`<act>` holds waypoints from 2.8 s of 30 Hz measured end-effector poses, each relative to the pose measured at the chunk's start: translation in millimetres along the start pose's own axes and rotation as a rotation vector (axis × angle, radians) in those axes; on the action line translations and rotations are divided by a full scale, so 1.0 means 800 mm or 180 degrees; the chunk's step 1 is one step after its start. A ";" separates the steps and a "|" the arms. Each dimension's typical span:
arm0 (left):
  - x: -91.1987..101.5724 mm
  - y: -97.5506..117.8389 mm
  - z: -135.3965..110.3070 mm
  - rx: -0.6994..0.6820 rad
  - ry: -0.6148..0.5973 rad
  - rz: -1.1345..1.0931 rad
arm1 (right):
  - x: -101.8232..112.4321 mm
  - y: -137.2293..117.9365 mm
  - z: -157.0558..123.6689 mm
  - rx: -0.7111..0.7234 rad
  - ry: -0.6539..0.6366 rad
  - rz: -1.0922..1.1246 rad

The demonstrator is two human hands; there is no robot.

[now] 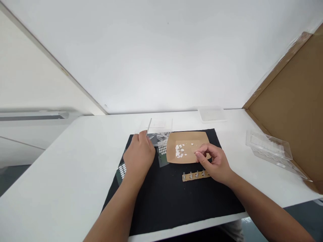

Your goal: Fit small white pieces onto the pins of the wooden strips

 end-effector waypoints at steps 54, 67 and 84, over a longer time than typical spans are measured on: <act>0.009 0.094 -0.087 -0.0228 -0.1716 -0.5093 | -0.016 -0.032 -0.010 0.0766 -0.0184 -0.0495; 0.014 0.100 -0.095 -0.0414 -0.1803 -0.5078 | -0.016 -0.032 -0.010 0.1254 -0.0071 -0.0806; -0.007 0.106 -0.104 0.0119 -0.2486 -0.5095 | -0.012 -0.042 -0.013 0.1706 -0.0046 -0.0830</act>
Point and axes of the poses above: each hand's wrist, its own z-axis towards the middle knuckle, its own x-axis out of the back of the hand, y = z × x, the point moved 8 cm from there along z, towards the middle knuckle, and after that the axes turned 11 degrees about y, right-handed, at the moved point
